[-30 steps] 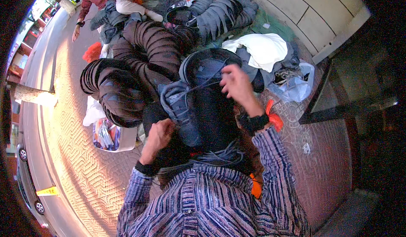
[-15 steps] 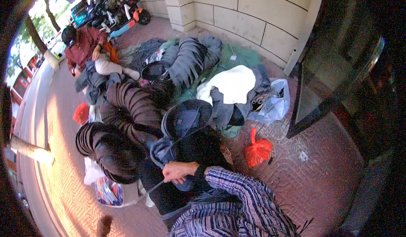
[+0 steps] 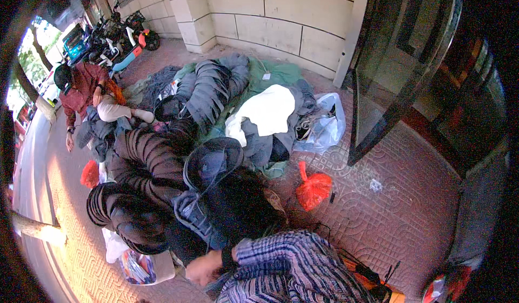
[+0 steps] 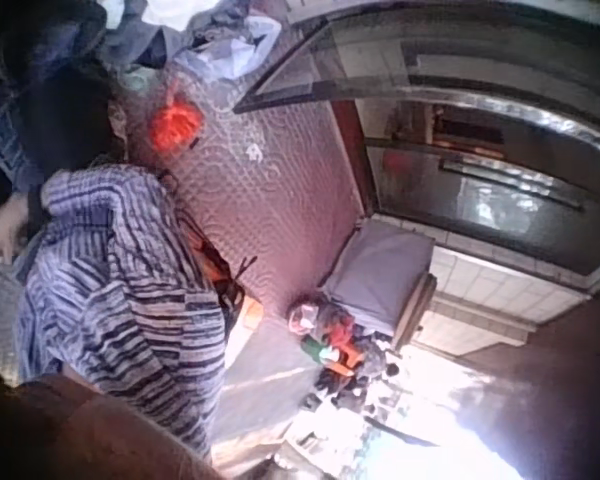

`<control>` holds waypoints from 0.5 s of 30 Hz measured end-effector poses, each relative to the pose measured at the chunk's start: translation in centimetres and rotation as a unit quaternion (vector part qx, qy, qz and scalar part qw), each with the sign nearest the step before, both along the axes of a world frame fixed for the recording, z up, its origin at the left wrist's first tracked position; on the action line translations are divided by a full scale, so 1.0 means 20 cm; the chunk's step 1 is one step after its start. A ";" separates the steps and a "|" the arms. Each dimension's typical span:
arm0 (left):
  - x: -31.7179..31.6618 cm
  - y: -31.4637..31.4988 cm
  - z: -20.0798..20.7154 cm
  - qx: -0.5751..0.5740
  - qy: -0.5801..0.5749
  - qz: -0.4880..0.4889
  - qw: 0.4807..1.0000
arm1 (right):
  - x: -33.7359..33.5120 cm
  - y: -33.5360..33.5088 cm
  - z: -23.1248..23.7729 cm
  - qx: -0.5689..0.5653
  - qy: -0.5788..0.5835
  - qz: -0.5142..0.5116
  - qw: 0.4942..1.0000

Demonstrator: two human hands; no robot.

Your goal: Lacing a grey athletic shoe while sitting on a mat.

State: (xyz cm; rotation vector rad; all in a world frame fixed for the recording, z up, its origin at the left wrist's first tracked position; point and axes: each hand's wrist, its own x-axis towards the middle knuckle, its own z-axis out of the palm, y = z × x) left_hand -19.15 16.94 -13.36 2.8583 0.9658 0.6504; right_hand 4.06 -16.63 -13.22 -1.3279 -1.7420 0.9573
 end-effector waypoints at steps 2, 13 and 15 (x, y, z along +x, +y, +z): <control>0.23 -0.07 -0.02 -0.295 -0.221 -0.020 0.929 | -0.21 0.03 -0.02 0.116 -0.079 -0.025 0.990; 0.97 -1.10 0.06 -0.609 0.013 -0.217 0.763 | 0.27 -0.39 0.17 -0.158 -0.074 -0.449 0.877; 1.00 -1.19 0.08 -0.550 0.014 -0.243 0.799 | 0.34 -0.43 0.17 -0.232 0.039 -0.476 0.848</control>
